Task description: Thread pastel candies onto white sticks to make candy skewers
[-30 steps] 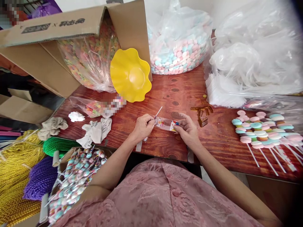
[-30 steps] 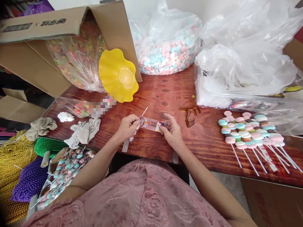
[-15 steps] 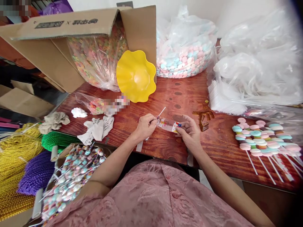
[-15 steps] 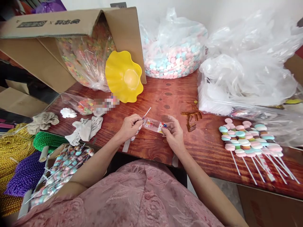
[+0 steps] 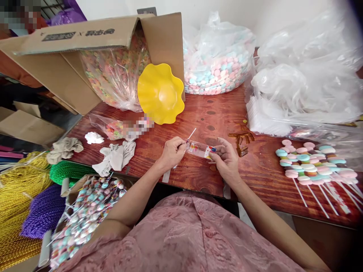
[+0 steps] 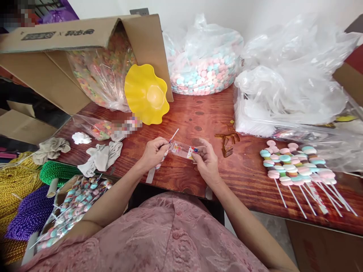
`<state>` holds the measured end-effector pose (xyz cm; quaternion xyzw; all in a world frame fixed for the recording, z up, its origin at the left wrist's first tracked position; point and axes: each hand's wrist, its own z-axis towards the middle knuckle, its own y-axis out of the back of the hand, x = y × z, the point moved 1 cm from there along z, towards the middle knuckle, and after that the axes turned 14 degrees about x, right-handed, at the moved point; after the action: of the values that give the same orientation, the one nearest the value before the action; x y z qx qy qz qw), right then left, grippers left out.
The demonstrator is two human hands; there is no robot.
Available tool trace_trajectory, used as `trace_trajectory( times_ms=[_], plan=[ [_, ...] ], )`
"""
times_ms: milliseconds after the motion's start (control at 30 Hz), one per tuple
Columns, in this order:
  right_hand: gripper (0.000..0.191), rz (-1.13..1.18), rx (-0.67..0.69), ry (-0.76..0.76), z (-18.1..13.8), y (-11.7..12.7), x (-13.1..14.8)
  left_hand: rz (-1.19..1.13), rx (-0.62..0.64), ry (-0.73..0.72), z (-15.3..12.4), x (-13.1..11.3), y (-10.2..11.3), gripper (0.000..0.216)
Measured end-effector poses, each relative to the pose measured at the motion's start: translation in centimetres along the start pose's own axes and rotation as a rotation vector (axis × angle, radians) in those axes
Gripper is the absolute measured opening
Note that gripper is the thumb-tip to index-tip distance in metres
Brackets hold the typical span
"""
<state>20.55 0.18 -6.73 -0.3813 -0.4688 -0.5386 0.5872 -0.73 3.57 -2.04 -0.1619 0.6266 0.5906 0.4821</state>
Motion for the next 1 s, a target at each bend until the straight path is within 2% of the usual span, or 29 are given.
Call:
trace_trajectory(
  times_ms=[433,1000],
  plan=[
    [0.051,0.039,0.017,0.015,-0.29,0.07,-0.24,0.034,0.009,0.001,-0.01,0.08,-0.11,0.025],
    [0.051,0.006,0.042,0.039,-0.45,0.2,-0.48,0.094,-0.028,-0.075,-0.07,-0.4,0.21,0.025]
  ],
)
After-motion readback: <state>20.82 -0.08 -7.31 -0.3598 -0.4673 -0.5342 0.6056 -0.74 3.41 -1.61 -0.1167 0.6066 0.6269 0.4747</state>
